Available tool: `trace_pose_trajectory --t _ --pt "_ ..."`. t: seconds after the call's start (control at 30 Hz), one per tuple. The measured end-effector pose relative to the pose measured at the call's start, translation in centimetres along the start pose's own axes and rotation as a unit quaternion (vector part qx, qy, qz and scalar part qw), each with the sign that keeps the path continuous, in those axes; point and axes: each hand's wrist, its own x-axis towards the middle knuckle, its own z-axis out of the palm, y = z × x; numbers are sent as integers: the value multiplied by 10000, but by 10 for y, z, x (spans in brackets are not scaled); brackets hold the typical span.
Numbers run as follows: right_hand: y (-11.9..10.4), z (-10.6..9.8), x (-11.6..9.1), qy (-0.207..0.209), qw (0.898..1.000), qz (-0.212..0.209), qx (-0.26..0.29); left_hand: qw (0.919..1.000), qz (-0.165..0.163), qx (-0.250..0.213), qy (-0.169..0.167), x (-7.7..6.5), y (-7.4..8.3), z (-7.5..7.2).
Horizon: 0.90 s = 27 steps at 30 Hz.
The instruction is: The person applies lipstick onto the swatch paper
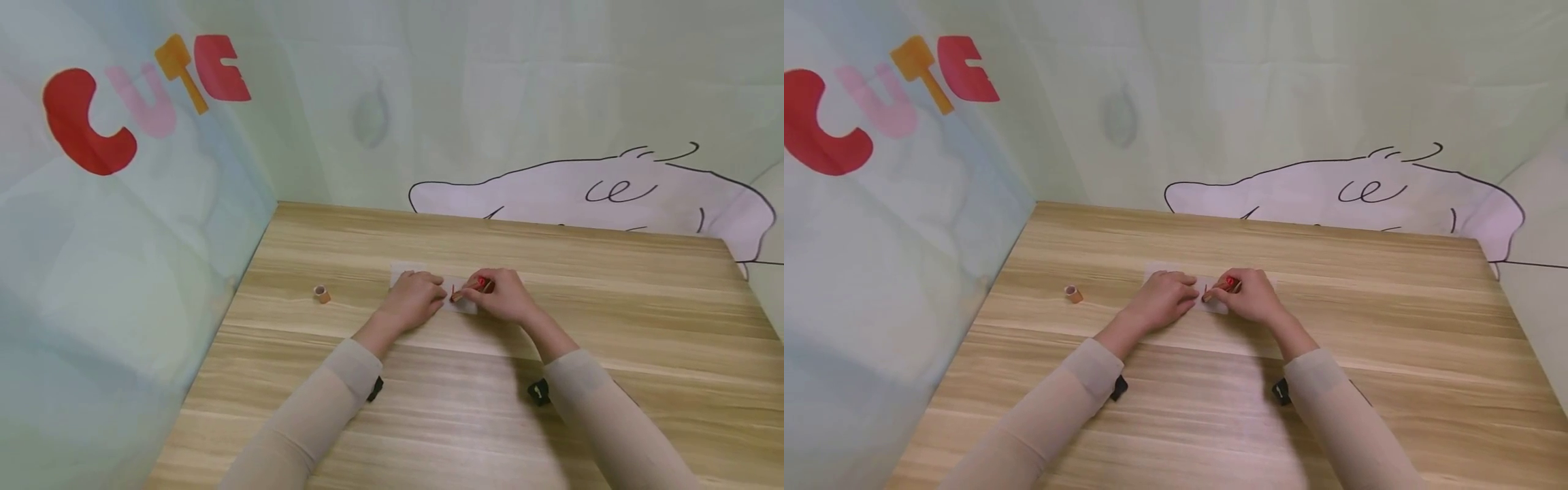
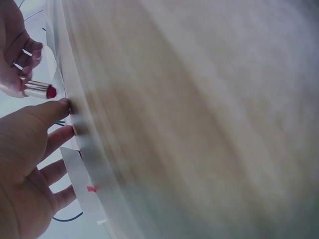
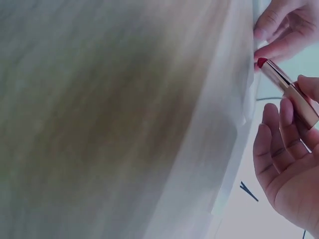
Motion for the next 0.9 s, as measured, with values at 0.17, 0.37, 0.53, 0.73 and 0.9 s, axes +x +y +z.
trace_pose_trajectory --t 0.17,0.37,0.53,0.73,0.9 --pt "1 -11 -3 598 9979 168 176 10000 -20 29 37 1 -1 1" --pt "11 -25 -10 1114 9929 376 190 9999 9 107 48 0 -2 0" --pt "16 -33 -15 1335 9895 482 274 9994 -3 30 333 -1 -2 -2" --pt "16 -37 -18 1424 9877 606 230 9972 219 -4 718 3 -4 -6" --pt "15 -39 -19 1509 9863 626 211 9964 387 62 749 7 -4 -8"
